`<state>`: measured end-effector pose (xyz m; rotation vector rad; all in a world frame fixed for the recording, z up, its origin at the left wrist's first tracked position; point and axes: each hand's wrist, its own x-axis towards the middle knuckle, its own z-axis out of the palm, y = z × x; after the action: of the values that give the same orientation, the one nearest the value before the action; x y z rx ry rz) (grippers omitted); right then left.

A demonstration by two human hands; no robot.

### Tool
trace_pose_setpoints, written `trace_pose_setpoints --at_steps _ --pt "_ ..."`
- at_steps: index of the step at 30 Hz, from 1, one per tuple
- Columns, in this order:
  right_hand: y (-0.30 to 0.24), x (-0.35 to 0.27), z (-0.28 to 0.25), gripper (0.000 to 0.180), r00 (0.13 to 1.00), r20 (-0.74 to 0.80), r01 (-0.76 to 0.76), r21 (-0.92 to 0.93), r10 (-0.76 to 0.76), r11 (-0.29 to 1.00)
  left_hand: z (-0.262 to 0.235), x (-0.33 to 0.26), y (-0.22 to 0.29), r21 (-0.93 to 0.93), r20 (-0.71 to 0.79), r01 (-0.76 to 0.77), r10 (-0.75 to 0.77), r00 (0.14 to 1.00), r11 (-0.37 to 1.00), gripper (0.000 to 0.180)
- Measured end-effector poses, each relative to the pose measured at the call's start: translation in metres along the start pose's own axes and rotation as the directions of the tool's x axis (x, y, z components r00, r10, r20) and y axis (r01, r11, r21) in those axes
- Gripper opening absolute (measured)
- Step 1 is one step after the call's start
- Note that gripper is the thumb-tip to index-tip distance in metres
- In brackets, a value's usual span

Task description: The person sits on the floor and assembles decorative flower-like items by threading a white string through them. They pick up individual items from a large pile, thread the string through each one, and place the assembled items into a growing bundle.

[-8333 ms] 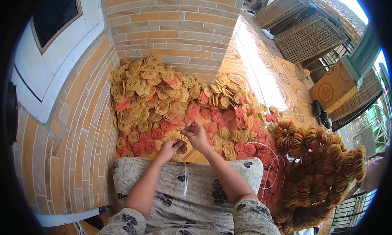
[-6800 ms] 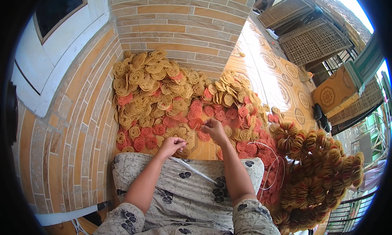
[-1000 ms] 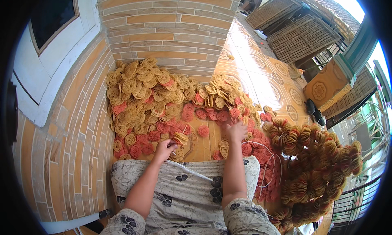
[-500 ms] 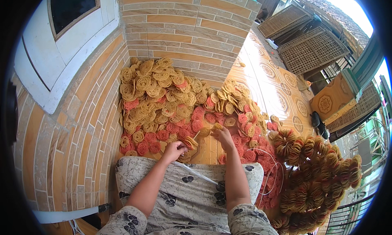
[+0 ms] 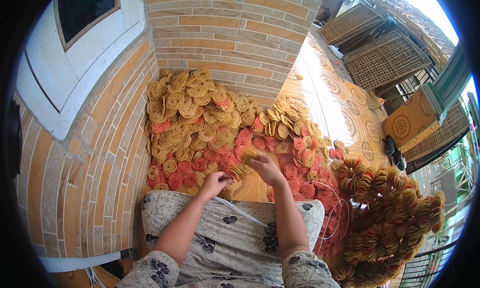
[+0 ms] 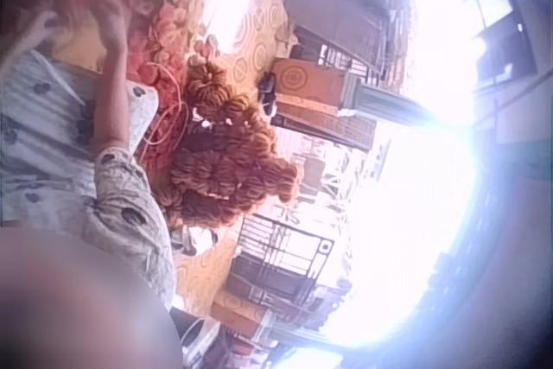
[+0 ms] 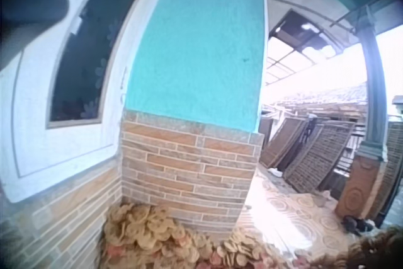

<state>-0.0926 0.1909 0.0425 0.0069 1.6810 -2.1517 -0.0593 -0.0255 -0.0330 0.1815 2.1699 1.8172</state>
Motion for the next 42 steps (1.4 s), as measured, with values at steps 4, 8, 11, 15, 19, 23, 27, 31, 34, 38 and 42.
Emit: trace_pose_setpoints --at_steps 4,8,11,15,19,23,27,31,34,38,42 --pt "0.003 0.002 -0.011 0.049 0.989 0.088 0.144 -0.331 -0.121 0.933 0.000 0.001 -0.004 -0.010 -0.005 0.029 -0.029 1.000 1.000 0.015" --pt "0.031 0.023 -0.028 0.044 0.954 -0.275 -0.113 -0.691 -0.116 0.714 -0.001 0.001 -0.006 0.090 -0.018 0.049 -0.048 0.999 0.995 0.012" --pt "0.063 0.032 -0.032 0.049 0.904 -0.345 -0.334 -0.938 -0.254 0.088 -0.002 0.000 -0.006 0.122 -0.031 0.022 -0.018 0.999 0.992 0.012" --pt "0.064 0.038 -0.042 0.044 0.920 -0.374 -0.239 -0.771 -0.116 0.590 -0.004 -0.001 -0.005 0.173 -0.034 0.003 0.003 0.999 0.985 0.011" --pt "0.044 0.032 -0.032 0.039 0.960 -0.236 -0.029 -0.614 -0.148 0.789 -0.004 -0.002 -0.002 0.141 -0.020 0.056 -0.054 0.998 0.988 0.011" --pt "0.027 0.021 -0.011 0.042 0.960 -0.187 0.013 -0.715 -0.209 0.699 -0.004 -0.002 -0.001 0.125 -0.003 0.080 -0.081 0.997 0.989 0.013" --pt "0.015 0.017 0.001 0.035 0.941 -0.181 0.044 -0.772 -0.285 0.634 -0.003 -0.001 -0.004 0.081 -0.013 0.073 -0.073 0.997 0.994 0.013" --pt "0.010 0.013 0.002 0.026 0.980 -0.074 0.123 -0.509 -0.186 0.852 -0.003 0.002 -0.012 0.099 -0.016 0.074 -0.073 0.997 0.992 0.015" --pt "0.011 0.012 0.000 0.024 0.984 -0.036 0.159 -0.265 -0.174 0.951 -0.002 0.004 -0.016 0.111 -0.037 0.046 -0.042 0.998 0.993 0.016" --pt "0.016 0.019 -0.005 0.024 0.976 -0.126 0.137 -0.274 -0.177 0.952 -0.002 0.004 -0.016 0.165 -0.045 0.020 -0.012 0.999 0.986 0.017" --pt "0.019 0.026 -0.011 0.022 0.903 -0.320 0.178 -0.325 -0.285 0.929 -0.004 0.000 -0.008 0.160 -0.032 0.037 -0.032 0.999 0.986 0.017"
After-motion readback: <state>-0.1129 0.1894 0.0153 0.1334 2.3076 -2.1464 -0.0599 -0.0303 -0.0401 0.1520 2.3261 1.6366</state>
